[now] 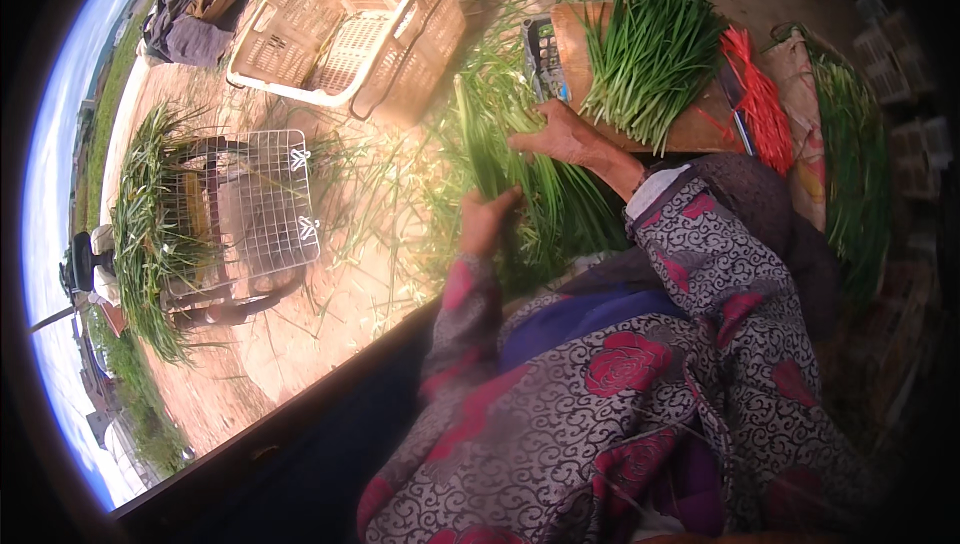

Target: The person gathers a bunch of long green vegetables, aligns the root ends, ties them together with a red plastic string, and then trims the ends using a knife on a wooden board.

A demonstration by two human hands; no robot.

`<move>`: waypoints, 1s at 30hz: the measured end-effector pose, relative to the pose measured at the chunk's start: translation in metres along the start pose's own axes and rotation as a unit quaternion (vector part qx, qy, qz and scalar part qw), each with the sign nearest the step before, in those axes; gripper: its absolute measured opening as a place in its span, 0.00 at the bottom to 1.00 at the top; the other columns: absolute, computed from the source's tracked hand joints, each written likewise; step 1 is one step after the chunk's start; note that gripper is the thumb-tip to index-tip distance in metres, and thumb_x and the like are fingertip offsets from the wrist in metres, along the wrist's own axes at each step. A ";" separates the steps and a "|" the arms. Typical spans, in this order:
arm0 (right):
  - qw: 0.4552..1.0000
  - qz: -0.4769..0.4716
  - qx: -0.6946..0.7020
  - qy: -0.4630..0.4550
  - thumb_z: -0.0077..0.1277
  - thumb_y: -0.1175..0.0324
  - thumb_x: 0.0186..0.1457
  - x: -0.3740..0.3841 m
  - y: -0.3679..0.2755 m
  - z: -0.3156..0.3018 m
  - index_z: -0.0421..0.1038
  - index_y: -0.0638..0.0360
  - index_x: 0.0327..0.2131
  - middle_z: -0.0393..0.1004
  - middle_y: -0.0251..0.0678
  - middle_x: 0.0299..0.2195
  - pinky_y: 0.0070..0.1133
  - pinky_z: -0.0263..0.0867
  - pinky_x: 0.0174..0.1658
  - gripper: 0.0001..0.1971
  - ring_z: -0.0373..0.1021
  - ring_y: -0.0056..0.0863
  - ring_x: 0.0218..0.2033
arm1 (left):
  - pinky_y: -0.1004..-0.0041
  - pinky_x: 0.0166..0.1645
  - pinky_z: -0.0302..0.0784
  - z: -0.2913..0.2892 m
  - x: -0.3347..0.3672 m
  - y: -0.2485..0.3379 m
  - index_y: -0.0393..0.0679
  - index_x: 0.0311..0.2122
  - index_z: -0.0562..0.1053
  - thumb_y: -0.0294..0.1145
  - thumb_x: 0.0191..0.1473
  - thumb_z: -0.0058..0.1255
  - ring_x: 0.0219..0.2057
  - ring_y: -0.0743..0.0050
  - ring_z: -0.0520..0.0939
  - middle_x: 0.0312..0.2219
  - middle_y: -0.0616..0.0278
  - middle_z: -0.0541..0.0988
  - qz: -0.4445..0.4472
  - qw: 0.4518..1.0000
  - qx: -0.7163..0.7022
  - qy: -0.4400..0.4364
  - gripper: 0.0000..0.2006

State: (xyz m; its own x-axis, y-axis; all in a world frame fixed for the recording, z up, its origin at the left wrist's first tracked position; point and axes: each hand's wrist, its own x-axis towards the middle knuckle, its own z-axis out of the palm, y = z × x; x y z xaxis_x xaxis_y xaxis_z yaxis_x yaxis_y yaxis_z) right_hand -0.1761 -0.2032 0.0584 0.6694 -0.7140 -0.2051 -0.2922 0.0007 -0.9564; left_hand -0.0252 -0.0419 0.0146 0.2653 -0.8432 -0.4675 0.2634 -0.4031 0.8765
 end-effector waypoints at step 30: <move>0.997 0.020 0.050 -0.058 0.62 0.62 0.53 -0.003 -0.014 -0.024 0.73 0.67 0.43 0.75 0.35 0.33 0.25 0.67 0.44 0.20 0.72 0.23 0.35 | 0.61 0.36 0.86 -0.021 -0.012 -0.006 0.33 0.55 0.69 0.33 0.60 0.53 0.38 0.55 0.85 0.42 0.45 0.81 -0.108 0.955 -0.199 -0.190 0.21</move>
State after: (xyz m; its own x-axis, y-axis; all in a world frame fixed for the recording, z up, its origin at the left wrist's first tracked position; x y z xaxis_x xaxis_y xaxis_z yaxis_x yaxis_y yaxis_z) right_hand -0.1907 -0.2176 0.0772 0.7354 -0.6259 -0.2599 -0.2535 0.1015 -0.9620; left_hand -0.0108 -0.0223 0.0120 -0.1703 -0.8549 -0.4900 0.6264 -0.4778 0.6159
